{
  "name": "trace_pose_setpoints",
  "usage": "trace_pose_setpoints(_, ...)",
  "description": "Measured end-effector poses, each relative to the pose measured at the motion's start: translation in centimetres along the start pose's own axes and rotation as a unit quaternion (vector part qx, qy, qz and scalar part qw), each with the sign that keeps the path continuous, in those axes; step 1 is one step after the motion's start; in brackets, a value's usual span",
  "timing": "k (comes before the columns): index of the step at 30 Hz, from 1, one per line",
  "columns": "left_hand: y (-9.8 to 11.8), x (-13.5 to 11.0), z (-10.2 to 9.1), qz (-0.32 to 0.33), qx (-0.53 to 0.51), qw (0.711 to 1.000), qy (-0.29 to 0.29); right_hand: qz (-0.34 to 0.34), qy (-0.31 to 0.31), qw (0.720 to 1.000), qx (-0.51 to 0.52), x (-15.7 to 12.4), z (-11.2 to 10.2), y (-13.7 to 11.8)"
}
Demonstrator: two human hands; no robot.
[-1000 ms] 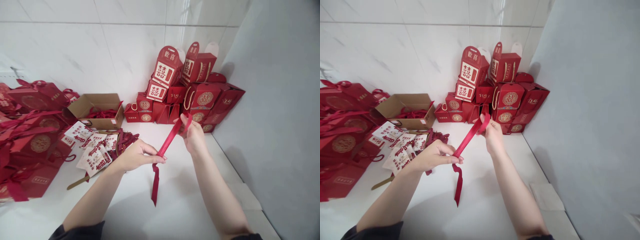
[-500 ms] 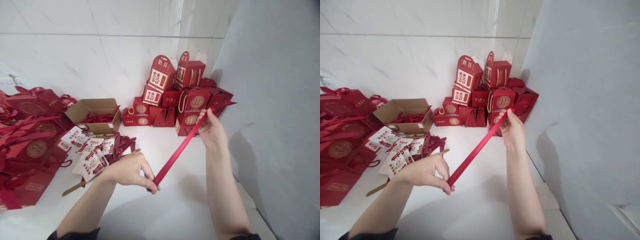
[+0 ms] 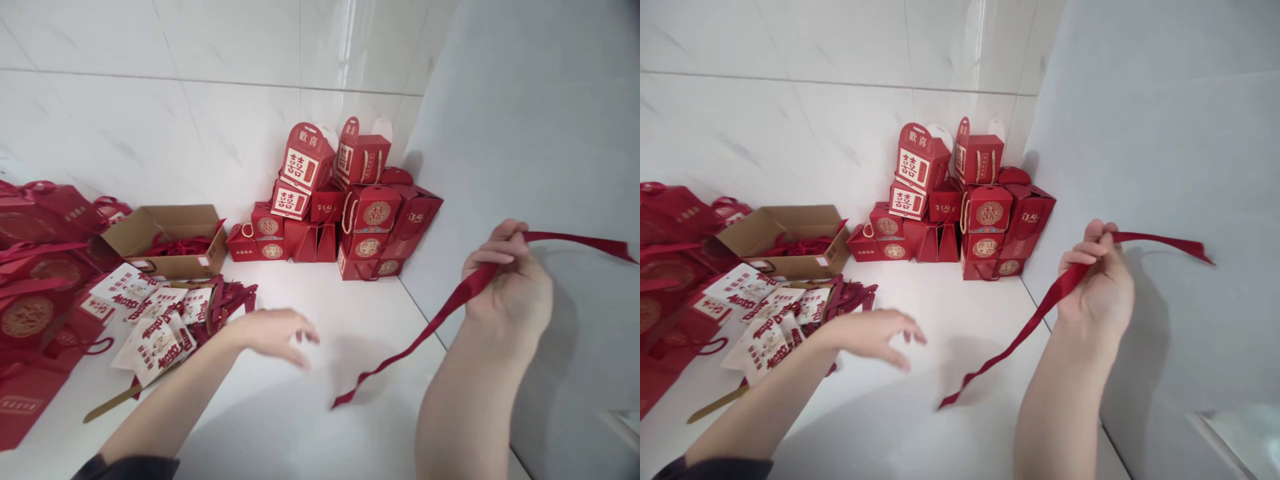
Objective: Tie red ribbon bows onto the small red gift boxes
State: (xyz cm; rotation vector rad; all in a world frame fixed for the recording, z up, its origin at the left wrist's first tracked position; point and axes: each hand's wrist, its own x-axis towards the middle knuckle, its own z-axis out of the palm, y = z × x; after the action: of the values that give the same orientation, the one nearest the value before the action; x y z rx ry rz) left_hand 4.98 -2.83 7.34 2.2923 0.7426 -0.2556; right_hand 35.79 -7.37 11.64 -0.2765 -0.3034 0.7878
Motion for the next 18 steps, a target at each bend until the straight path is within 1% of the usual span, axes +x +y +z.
trace_pose_setpoints(1, 0.2, 0.7, -1.4, 0.002, -0.001, 0.997, 0.073, 0.005, -0.024, 0.999, -0.022, -0.4, 0.2, 0.1)
trace_pose_setpoints(2, 0.4, 1.5, -3.1, 0.009, -0.004, 0.985, 0.172, 0.006, -0.042, 0.998, -0.051, -0.7, 0.4, 0.3)
trace_pose_setpoints(3, 0.4, 2.3, -5.0, 0.014, -0.004, 0.959, 0.283, 0.003, -0.053, 0.995, -0.085, -1.1, 0.6, 0.5)
trace_pose_setpoints(4, 0.3, 3.2, -7.1, 0.011, -0.004, 0.917, 0.398, 0.001, -0.057, 0.991, -0.118, -1.3, 0.7, 0.7)
trace_pose_setpoints(5, 0.1, 4.2, -9.1, 0.002, 0.004, 0.867, 0.499, 0.002, -0.057, 0.988, -0.143, -1.5, 0.9, 0.9)
trace_pose_setpoints(6, -0.4, 5.3, -11.1, -0.011, 0.014, 0.813, 0.582, 0.008, -0.059, 0.985, -0.161, -1.7, 1.0, 1.1)
trace_pose_setpoints(7, -0.9, 6.4, -13.0, -0.025, 0.021, 0.769, 0.638, 0.011, -0.063, 0.982, -0.177, -1.7, 1.2, 1.2)
trace_pose_setpoints(8, -1.4, 7.5, -14.6, -0.042, 0.023, 0.741, 0.67, 0.011, -0.069, 0.978, -0.195, -1.8, 1.3, 1.3)
trace_pose_setpoints(9, -2.0, 8.5, -15.9, -0.061, 0.015, 0.725, 0.686, 0.006, -0.076, 0.973, -0.22, -1.8, 1.4, 1.4)
trace_pose_setpoints(10, -2.5, 9.5, -16.9, -0.074, 0.003, 0.717, 0.693, -0.007, -0.083, 0.964, -0.254, -1.9, 1.4, 1.5)
trace_pose_setpoints(12, -3.2, 11.0, -18.0, -0.086, -0.006, 0.712, 0.697, -0.044, -0.09, 0.939, -0.33, -2.1, 1.6, 1.7)
trace_pose_setpoints(14, -3.2, 11.8, -18.3, -0.084, -0.004, 0.713, 0.696, -0.061, -0.097, 0.915, -0.387, -2.5, 1.8, 2.0)
trace_pose_setpoints(16, -2.8, 11.6, -18.5, -0.066, 0.002, 0.721, 0.69, -0.058, -0.108, 0.906, -0.405, -2.8, 1.9, 2.3)
trace_pose_setpoints(18, -2.0, 10.3, -18.4, -0.029, 0.011, 0.725, 0.688, -0.045, -0.113, 0.906, -0.405, -3.1, 1.9, 2.7)
